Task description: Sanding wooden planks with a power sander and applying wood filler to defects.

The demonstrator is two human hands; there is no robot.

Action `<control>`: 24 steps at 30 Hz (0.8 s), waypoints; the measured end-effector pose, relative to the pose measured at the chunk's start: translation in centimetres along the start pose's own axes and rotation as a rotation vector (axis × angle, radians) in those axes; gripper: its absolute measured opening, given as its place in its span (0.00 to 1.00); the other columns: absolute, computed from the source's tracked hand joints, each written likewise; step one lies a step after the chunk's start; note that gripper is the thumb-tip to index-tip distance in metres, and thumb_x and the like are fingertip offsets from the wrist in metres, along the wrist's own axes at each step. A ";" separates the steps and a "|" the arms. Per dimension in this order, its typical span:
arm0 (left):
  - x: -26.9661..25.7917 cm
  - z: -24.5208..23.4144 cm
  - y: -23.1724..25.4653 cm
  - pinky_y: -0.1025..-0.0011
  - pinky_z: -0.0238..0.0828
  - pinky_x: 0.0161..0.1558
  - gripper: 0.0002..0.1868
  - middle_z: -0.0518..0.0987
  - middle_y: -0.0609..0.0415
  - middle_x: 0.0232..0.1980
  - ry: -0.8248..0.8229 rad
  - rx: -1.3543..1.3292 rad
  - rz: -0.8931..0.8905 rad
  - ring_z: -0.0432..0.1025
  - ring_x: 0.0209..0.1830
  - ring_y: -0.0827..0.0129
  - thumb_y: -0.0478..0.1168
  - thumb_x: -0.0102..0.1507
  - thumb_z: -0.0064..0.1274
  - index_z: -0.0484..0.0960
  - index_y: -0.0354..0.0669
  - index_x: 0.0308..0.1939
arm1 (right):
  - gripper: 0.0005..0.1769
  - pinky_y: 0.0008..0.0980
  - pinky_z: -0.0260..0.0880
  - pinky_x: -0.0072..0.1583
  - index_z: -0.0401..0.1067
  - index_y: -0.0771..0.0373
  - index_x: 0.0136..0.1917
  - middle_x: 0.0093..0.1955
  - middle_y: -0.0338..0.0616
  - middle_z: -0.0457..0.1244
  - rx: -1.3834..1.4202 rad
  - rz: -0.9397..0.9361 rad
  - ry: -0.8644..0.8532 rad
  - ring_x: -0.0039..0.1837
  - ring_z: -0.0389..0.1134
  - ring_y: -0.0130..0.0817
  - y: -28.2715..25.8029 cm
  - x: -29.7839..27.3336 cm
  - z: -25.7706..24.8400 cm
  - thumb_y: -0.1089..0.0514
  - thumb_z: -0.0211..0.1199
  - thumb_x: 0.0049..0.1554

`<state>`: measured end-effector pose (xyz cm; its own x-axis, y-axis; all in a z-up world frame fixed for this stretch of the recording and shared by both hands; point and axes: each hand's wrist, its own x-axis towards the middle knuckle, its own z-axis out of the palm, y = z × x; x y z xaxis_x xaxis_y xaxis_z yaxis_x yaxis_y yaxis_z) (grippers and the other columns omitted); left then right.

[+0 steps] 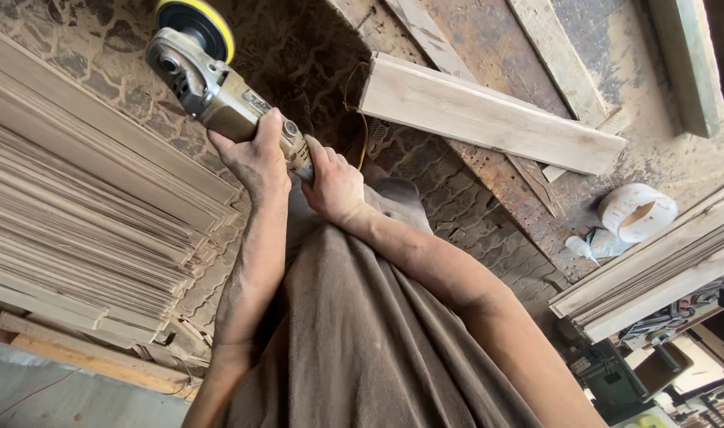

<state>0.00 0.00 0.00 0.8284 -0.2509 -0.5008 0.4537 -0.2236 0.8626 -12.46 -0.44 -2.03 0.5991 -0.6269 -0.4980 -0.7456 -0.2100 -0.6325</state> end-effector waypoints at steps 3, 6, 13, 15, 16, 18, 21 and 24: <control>-0.1 0.0 -1.3 0.61 0.82 0.56 0.45 0.69 0.37 0.62 -0.045 -0.006 0.037 0.74 0.56 0.58 0.36 0.58 0.63 0.53 0.29 0.73 | 0.40 0.45 0.71 0.58 0.56 0.60 0.76 0.54 0.49 0.67 -0.111 0.039 -0.122 0.55 0.70 0.45 2.4 0.6 1.5 0.54 0.67 0.54; -0.7 0.6 -0.9 0.62 0.84 0.56 0.47 0.69 0.38 0.60 -0.049 0.067 -0.001 0.75 0.56 0.59 0.35 0.56 0.60 0.49 0.31 0.72 | 0.38 0.43 0.68 0.67 0.56 0.61 0.75 0.56 0.48 0.68 -0.152 -0.004 -0.125 0.57 0.71 0.42 4.9 0.1 2.3 0.53 0.66 0.56; -0.9 -2.2 -0.1 0.60 0.82 0.53 0.42 0.73 0.43 0.57 -0.349 0.343 0.052 0.75 0.51 0.59 0.38 0.55 0.61 0.60 0.30 0.69 | 0.56 0.64 0.45 0.76 0.57 0.60 0.75 0.71 0.57 0.58 -0.145 -0.303 -0.162 0.75 0.54 0.57 8.8 -3.0 -8.0 0.39 0.79 0.42; -0.6 -3.0 0.5 0.61 0.80 0.52 0.39 0.76 0.42 0.54 -0.550 0.620 0.129 0.76 0.49 0.58 0.40 0.54 0.61 0.65 0.32 0.68 | 0.59 0.57 0.54 0.77 0.58 0.56 0.78 0.76 0.54 0.51 -0.334 0.014 0.104 0.78 0.50 0.52 14.9 -3.4 -10.5 0.33 0.82 0.45; -0.8 -2.7 0.9 0.61 0.80 0.52 0.39 0.76 0.42 0.54 -0.548 0.629 0.123 0.76 0.49 0.58 0.40 0.54 0.61 0.65 0.32 0.68 | 0.59 0.57 0.54 0.77 0.58 0.56 0.78 0.76 0.54 0.51 -0.327 0.016 0.096 0.78 0.50 0.52 17.7 -3.5 -11.6 0.33 0.82 0.45; -1.2 -1.6 1.6 0.59 0.77 0.49 0.38 0.80 0.42 0.49 -0.568 1.058 -0.018 0.78 0.46 0.54 0.45 0.52 0.60 0.68 0.36 0.64 | 0.69 0.74 0.39 0.73 0.48 0.62 0.85 0.84 0.66 0.38 -0.707 0.192 0.109 0.82 0.36 0.69 23.5 -3.5 -14.2 0.32 0.79 0.44; -1.0 -2.3 -0.9 0.49 0.70 0.52 0.44 0.75 0.33 0.53 -0.656 1.206 0.386 0.71 0.55 0.41 0.45 0.51 0.69 0.65 0.29 0.65 | 0.67 0.75 0.38 0.76 0.48 0.57 0.84 0.85 0.63 0.39 -0.579 0.223 0.074 0.83 0.35 0.68 24.0 -3.2 -16.1 0.28 0.77 0.47; -0.9 -1.5 -1.4 0.47 0.69 0.56 0.45 0.74 0.30 0.55 -0.682 1.200 0.368 0.70 0.57 0.39 0.45 0.52 0.67 0.64 0.26 0.66 | 0.63 0.76 0.42 0.74 0.50 0.59 0.84 0.84 0.65 0.44 -0.594 0.187 0.067 0.82 0.41 0.72 23.9 -2.9 -16.7 0.32 0.77 0.49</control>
<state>-0.89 1.98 -0.60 0.3627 -0.7877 -0.4980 -0.5821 -0.6088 0.5391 -36.88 -16.11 -5.77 0.4374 -0.7349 -0.5182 -0.8826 -0.4612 -0.0908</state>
